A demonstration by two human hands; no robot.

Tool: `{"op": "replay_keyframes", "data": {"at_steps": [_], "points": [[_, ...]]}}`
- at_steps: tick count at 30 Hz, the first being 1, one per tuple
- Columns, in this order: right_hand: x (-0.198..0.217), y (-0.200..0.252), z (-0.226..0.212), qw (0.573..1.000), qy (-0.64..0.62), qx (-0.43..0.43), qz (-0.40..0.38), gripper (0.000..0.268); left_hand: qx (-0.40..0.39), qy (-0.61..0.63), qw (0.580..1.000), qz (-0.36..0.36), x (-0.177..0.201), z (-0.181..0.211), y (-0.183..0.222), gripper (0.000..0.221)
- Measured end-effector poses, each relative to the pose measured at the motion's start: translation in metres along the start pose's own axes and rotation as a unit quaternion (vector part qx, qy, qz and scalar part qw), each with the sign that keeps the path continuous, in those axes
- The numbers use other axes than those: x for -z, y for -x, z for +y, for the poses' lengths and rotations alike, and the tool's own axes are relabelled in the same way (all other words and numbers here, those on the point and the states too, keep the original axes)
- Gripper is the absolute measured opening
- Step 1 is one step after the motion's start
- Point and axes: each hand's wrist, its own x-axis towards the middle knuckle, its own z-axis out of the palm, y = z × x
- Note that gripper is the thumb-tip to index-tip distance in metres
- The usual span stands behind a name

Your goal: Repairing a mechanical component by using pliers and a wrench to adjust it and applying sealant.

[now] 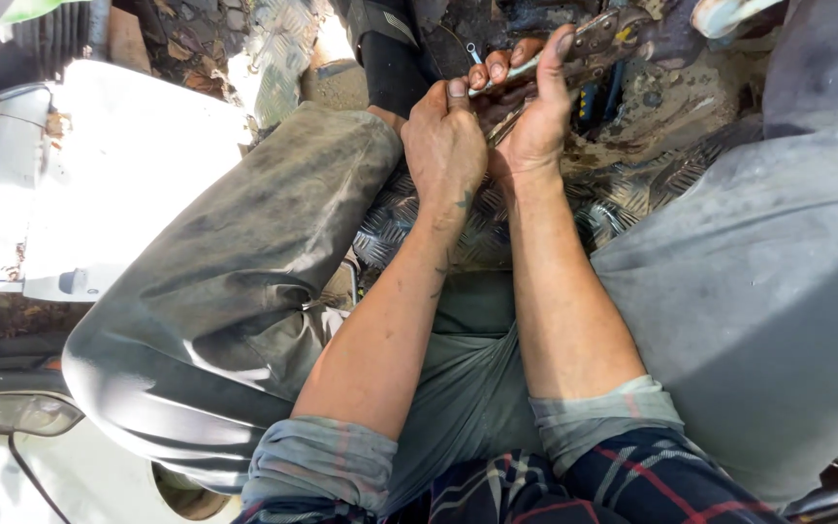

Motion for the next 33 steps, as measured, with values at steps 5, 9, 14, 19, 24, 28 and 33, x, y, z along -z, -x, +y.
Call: {"op": "replay_keyframes", "data": {"at_steps": [5,9,14,19,24,28,33], "points": [[0.012,0.0,-0.002,0.999,0.028,-0.032,-0.025,0.036,-0.006,-0.031,0.999,0.007,-0.002,-0.005,-0.005,0.035],[0.015,0.0,-0.005,0.998,0.032,-0.033,-0.049,0.034,-0.077,-0.077,0.994,0.008,0.0,-0.006,-0.01,0.033],[0.009,0.001,-0.007,0.997,0.028,-0.031,-0.063,0.033,0.128,0.056,0.989,-0.04,0.004,0.008,-0.011,0.051],[0.012,0.001,-0.007,0.998,0.022,-0.026,-0.051,0.031,0.135,0.185,0.971,-0.068,-0.006,-0.015,-0.019,0.04],[0.009,0.002,-0.007,0.999,0.011,-0.031,-0.03,0.03,0.134,0.267,0.949,-0.096,-0.005,-0.023,-0.022,0.035],[0.0,0.002,-0.009,0.999,-0.006,-0.035,-0.023,0.028,0.125,0.193,0.968,-0.098,-0.002,-0.018,-0.02,0.042],[0.008,0.002,-0.003,0.997,-0.033,-0.025,-0.058,0.022,0.051,-0.064,0.996,-0.039,0.01,-0.003,-0.025,0.067]]}}
